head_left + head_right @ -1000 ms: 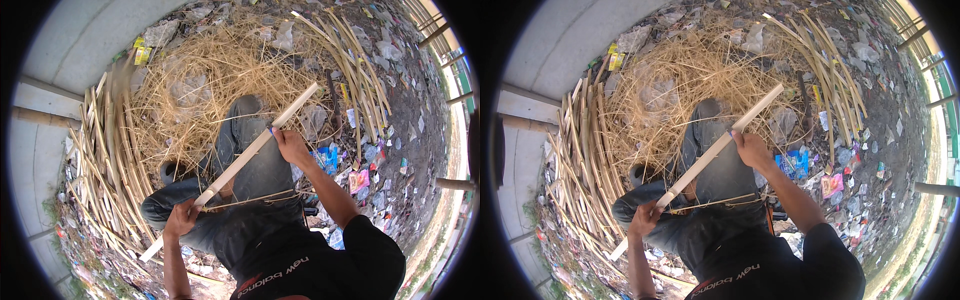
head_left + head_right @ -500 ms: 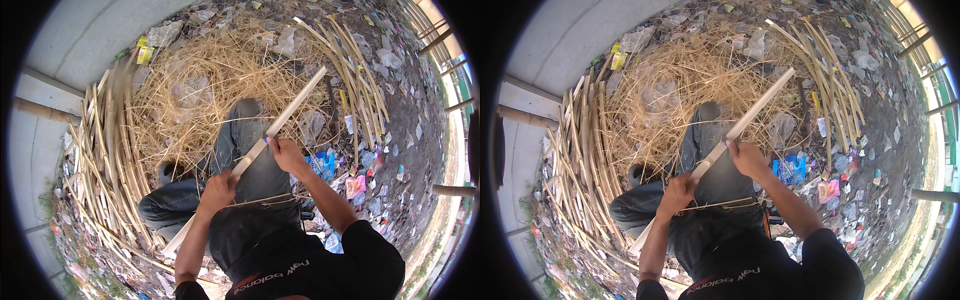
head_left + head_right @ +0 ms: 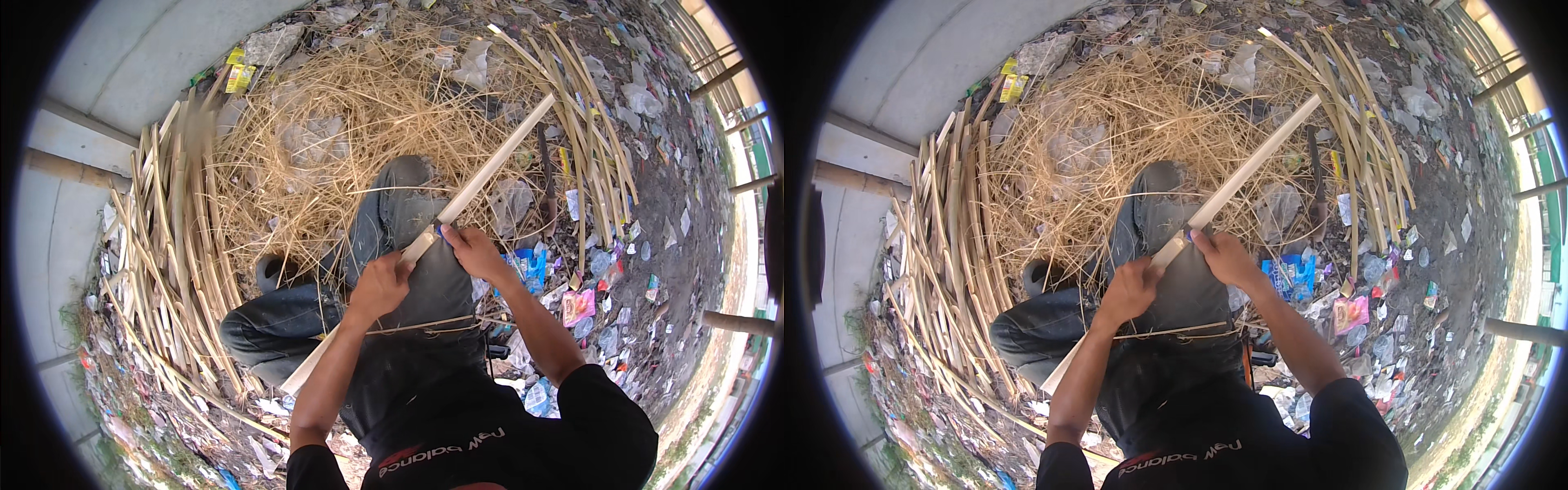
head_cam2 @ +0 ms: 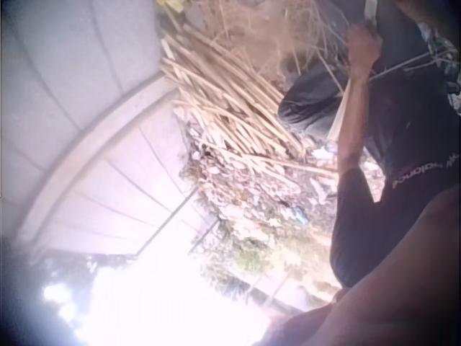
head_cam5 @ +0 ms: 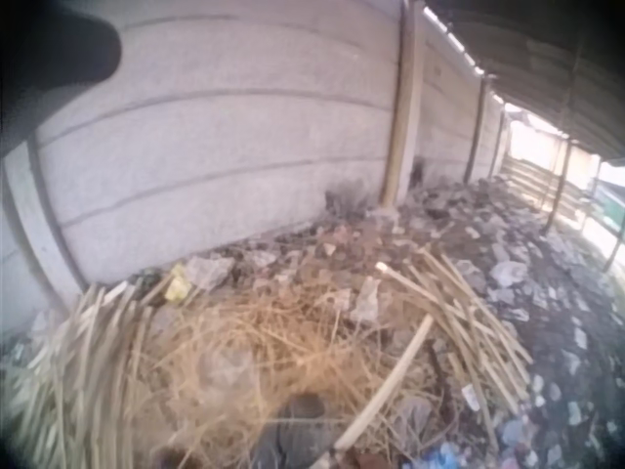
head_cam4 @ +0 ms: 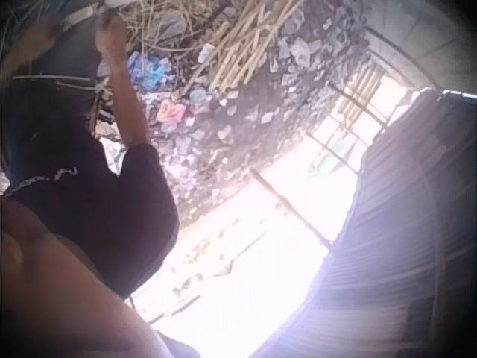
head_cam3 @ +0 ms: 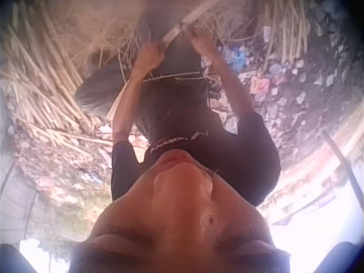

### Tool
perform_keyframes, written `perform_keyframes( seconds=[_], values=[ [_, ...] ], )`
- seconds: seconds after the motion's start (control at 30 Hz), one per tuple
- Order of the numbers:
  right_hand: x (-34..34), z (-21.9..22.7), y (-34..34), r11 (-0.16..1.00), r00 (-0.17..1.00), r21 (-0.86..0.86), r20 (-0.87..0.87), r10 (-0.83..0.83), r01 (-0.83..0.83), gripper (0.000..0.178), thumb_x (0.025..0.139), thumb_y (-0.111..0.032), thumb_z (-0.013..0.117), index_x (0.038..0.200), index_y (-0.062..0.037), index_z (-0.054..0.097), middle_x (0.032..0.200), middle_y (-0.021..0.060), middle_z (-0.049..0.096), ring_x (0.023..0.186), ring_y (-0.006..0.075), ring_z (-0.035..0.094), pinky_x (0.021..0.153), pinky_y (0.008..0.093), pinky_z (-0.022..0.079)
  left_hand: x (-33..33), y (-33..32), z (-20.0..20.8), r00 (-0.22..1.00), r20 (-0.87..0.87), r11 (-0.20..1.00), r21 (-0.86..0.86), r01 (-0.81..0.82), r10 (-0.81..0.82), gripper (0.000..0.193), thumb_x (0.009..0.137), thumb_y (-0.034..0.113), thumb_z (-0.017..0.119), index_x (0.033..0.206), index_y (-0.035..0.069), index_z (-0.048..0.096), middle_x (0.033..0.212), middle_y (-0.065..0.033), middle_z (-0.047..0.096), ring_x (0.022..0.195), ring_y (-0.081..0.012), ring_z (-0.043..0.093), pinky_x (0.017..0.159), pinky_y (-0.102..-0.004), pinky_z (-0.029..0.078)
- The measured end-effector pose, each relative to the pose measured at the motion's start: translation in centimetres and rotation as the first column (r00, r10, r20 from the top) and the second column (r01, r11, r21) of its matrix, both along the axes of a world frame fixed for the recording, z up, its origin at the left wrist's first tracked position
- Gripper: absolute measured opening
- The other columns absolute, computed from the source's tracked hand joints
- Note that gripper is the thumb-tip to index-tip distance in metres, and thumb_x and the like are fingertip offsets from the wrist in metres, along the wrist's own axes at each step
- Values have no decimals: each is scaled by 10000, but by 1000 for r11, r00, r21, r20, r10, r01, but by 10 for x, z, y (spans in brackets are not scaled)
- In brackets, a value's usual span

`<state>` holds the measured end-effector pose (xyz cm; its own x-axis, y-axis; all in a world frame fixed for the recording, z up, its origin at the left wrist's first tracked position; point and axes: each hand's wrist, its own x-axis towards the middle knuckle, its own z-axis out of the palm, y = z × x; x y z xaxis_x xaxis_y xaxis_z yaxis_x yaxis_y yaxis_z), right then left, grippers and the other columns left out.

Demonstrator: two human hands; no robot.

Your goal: The person sits on the ground and uses a machete to split a long bamboo pole into thin strips. They then use a small knife to shave and refine the edges of the strips, holding the bamboo against their leg for stability.

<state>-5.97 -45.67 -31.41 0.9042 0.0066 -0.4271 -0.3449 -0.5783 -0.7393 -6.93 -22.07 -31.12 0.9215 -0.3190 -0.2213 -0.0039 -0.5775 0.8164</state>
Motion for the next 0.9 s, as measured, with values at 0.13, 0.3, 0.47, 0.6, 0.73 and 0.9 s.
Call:
perform_keyframes(
  seconds=[0.13,0.3,0.47,0.6,0.73,0.9],
  values=[
    [2,-1,-19,962,990,240,92,110,-130,663,1068,-556,514,744,14,615,512,94,456,455,291,497,494,409,425,4,9,5,1000,4,1000,-1,-13,13,285,975,234,678,904,-39,640,807,-315,653,825,-527,654,708,-541,508],
    [4,15,-8,897,971,372,-117,-209,238,506,1001,-485,687,743,-62,584,538,-40,433,397,73,419,373,282,317,-4,17,16,999,20,983,180,-40,37,271,977,266,685,998,-5,681,823,-286,680,806,-505,666,698,-535,518],
    [12,24,33,890,932,341,90,-351,302,387,942,-394,795,985,-32,666,563,-53,458,412,54,435,396,266,338,-19,32,32,985,135,963,232,-136,107,210,978,237,690,1070,49,710,817,-227,710,758,-450,691,678,-518,530],
    [18,30,59,841,947,486,73,-312,239,337,963,-348,784,1023,-36,672,547,-51,474,408,50,438,403,252,335,-35,40,46,940,305,945,234,-230,153,260,965,142,688,1218,98,726,884,-181,714,744,-417,698,659,-486,535],
    [27,32,71,736,957,640,8,-290,218,290,986,-326,763,956,-48,690,533,-46,497,390,53,438,391,252,318,-48,59,51,918,356,951,179,-251,175,346,981,93,649,1323,108,704,912,-171,675,769,-356,689,674,-428,534],
    [39,41,82,849,980,523,120,-161,75,378,1012,-378,720,851,-37,694,558,-21,514,470,81,464,460,288,350,-60,81,61,954,195,973,-48,-224,229,363,1011,106,638,1362,20,664,893,-185,655,734,-273,651,680,-385,509]
  ],
)
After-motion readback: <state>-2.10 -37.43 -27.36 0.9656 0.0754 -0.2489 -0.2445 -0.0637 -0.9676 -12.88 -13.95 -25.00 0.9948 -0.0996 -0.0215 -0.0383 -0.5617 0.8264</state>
